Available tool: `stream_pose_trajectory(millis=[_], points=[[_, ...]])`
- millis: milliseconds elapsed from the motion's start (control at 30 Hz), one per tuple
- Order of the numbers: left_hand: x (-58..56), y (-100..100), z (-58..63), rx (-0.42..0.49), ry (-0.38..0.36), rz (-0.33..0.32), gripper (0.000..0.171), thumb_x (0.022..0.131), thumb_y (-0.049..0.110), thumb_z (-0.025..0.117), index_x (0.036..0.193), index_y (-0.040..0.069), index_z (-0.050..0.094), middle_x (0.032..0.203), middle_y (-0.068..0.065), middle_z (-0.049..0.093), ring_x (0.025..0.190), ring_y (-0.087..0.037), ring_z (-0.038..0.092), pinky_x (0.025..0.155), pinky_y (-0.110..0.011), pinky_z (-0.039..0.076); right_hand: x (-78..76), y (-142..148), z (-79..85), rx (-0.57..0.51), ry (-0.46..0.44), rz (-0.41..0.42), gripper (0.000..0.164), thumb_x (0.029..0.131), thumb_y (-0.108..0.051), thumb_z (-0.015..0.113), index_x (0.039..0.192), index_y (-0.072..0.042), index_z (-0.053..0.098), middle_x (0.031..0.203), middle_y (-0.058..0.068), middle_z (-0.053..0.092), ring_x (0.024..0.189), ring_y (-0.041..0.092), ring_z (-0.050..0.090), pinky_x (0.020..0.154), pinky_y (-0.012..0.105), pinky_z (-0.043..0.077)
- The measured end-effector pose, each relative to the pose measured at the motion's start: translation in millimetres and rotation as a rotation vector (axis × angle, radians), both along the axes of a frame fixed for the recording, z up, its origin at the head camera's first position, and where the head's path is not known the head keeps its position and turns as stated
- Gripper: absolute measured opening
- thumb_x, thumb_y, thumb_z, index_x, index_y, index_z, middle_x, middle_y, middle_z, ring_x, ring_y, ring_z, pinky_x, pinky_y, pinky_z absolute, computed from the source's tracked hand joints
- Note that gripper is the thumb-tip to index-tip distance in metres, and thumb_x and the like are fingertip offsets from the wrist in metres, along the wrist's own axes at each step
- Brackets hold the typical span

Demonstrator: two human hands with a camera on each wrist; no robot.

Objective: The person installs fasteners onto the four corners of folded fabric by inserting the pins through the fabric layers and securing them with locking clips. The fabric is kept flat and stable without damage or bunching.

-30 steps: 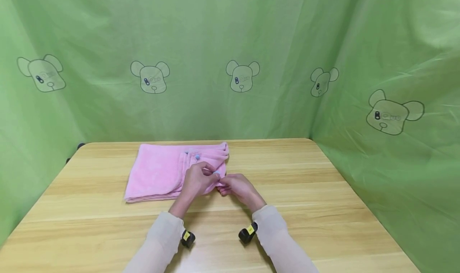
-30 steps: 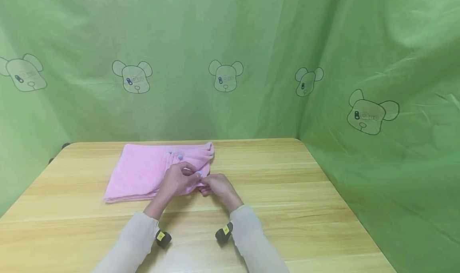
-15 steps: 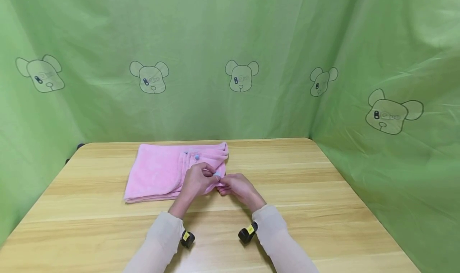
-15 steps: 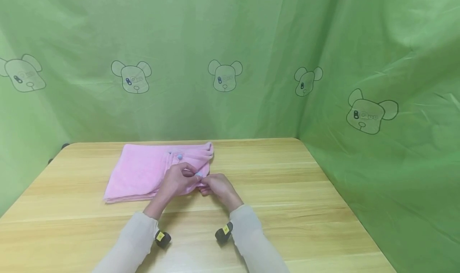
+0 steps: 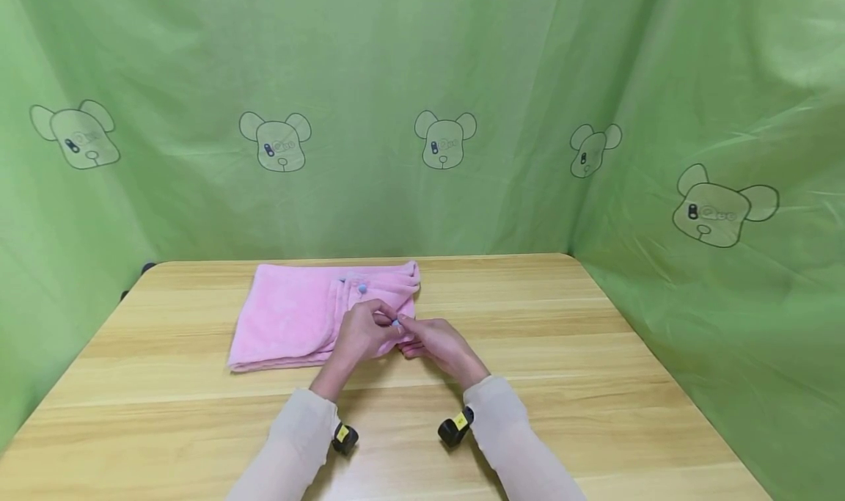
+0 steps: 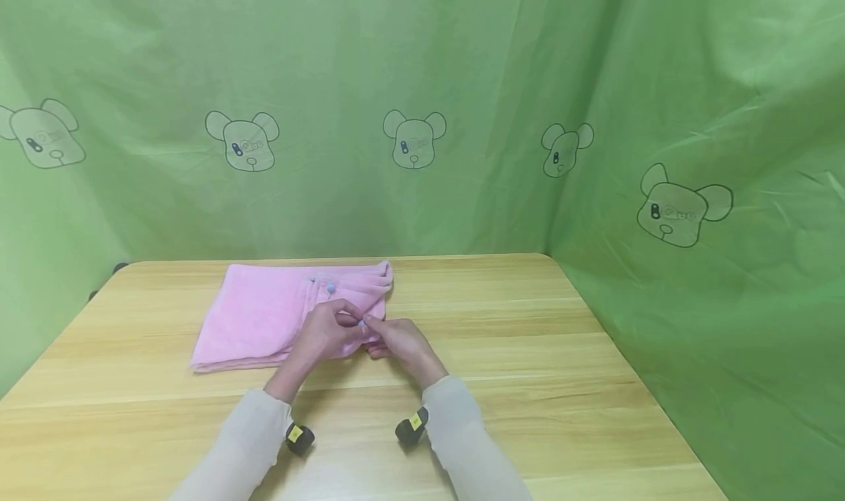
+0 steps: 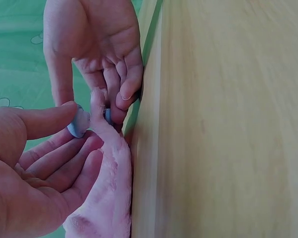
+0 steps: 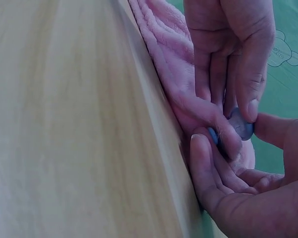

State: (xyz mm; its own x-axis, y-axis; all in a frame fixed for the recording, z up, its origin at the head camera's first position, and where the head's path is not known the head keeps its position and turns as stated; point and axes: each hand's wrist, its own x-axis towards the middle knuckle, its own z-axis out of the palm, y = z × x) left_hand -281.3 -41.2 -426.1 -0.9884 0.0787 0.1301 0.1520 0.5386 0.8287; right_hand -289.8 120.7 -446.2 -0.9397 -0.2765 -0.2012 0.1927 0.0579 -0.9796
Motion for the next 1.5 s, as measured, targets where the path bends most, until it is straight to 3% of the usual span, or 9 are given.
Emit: stream_pose_trajectory(millis=[367, 600, 767, 967, 1100, 1300, 1400, 1500], points=[[0.8, 2, -4.8, 0.017, 0.014, -0.053, 0.020, 0.074, 0.010, 0.082, 0.088, 0.008, 0.067, 0.085, -0.006, 0.073, 0.072, -0.012, 0.066, 0.066, -0.032, 0.056, 1.2, -2, 2.3, -0.019, 0.003, 0.007, 0.028, 0.097, -0.014, 0.059, 0.102, 0.012, 0.065, 0.076, 0.007, 0.069, 0.069, 0.018, 0.064, 0.065, 0.026, 0.056], [2.1, 4, -5.2, -0.012, 0.011, -0.049, 0.018, 0.079, 0.012, 0.079, 0.090, 0.008, 0.067, 0.088, -0.009, 0.072, 0.073, -0.016, 0.066, 0.065, -0.032, 0.056, 1.8, 1, 2.1, 0.066, 0.006, 0.011, 0.038, 0.101, -0.026, 0.055, 0.103, 0.010, 0.065, 0.085, 0.015, 0.068, 0.070, 0.018, 0.063, 0.065, 0.026, 0.056], [2.4, 5, -6.9, -0.080, 0.005, -0.051, 0.014, 0.083, 0.018, 0.077, 0.086, 0.010, 0.066, 0.085, -0.007, 0.071, 0.069, -0.016, 0.063, 0.065, -0.034, 0.055, 1.0, 4, 4.7, 0.185, 0.023, 0.027, 0.046, 0.105, -0.035, 0.045, 0.099, 0.008, 0.062, 0.077, 0.012, 0.065, 0.061, 0.014, 0.059, 0.059, 0.025, 0.055], [2.2, 4, -4.7, -0.123, -0.003, -0.077, 0.012, 0.086, 0.020, 0.074, 0.087, 0.010, 0.067, 0.085, -0.005, 0.070, 0.072, -0.017, 0.062, 0.069, -0.037, 0.054, -0.2, 6, 7.6, 0.209, 0.025, 0.024, 0.051, 0.107, -0.035, 0.039, 0.095, 0.010, 0.060, 0.071, 0.009, 0.062, 0.057, 0.014, 0.056, 0.055, 0.024, 0.052], [0.9, -1, 3.3, -0.081, 0.011, -0.026, 0.008, 0.088, 0.016, 0.071, 0.090, 0.009, 0.068, 0.084, -0.005, 0.069, 0.072, -0.017, 0.063, 0.068, -0.035, 0.055, 0.1, 5, 7.9, 0.164, 0.016, 0.001, 0.049, 0.108, -0.033, 0.036, 0.099, 0.011, 0.056, 0.072, 0.008, 0.060, 0.059, 0.014, 0.055, 0.055, 0.024, 0.052], [-6.1, -20, 16.2, 0.064, 0.123, 0.168, 0.005, 0.089, 0.012, 0.068, 0.090, 0.007, 0.069, 0.075, -0.003, 0.068, 0.064, -0.018, 0.064, 0.058, -0.035, 0.055, -0.1, 4, 6.7, 0.120, 0.005, -0.034, 0.043, 0.108, -0.030, 0.036, 0.104, 0.010, 0.051, 0.074, 0.007, 0.058, 0.061, 0.014, 0.054, 0.055, 0.023, 0.051], [-9.3, -35, 17.6, 0.010, 0.161, 0.240, 0.014, 0.089, 0.016, 0.068, 0.097, 0.004, 0.069, 0.089, -0.010, 0.070, 0.079, -0.025, 0.064, 0.074, -0.042, 0.052, -0.4, 3, 6.7, 0.128, 0.005, -0.030, 0.040, 0.107, -0.028, 0.038, 0.106, 0.010, 0.052, 0.075, 0.007, 0.058, 0.062, 0.014, 0.054, 0.056, 0.023, 0.051], [-10.4, -48, 15.4, -0.079, 0.085, 0.237, 0.032, 0.092, 0.023, 0.065, 0.113, 0.000, 0.064, 0.111, -0.021, 0.065, 0.101, -0.036, 0.057, 0.092, -0.055, 0.041, -0.2, 3, 7.1, 0.137, 0.009, -0.025, 0.038, 0.107, -0.025, 0.039, 0.108, 0.010, 0.052, 0.077, 0.008, 0.058, 0.063, 0.014, 0.054, 0.057, 0.023, 0.051]])
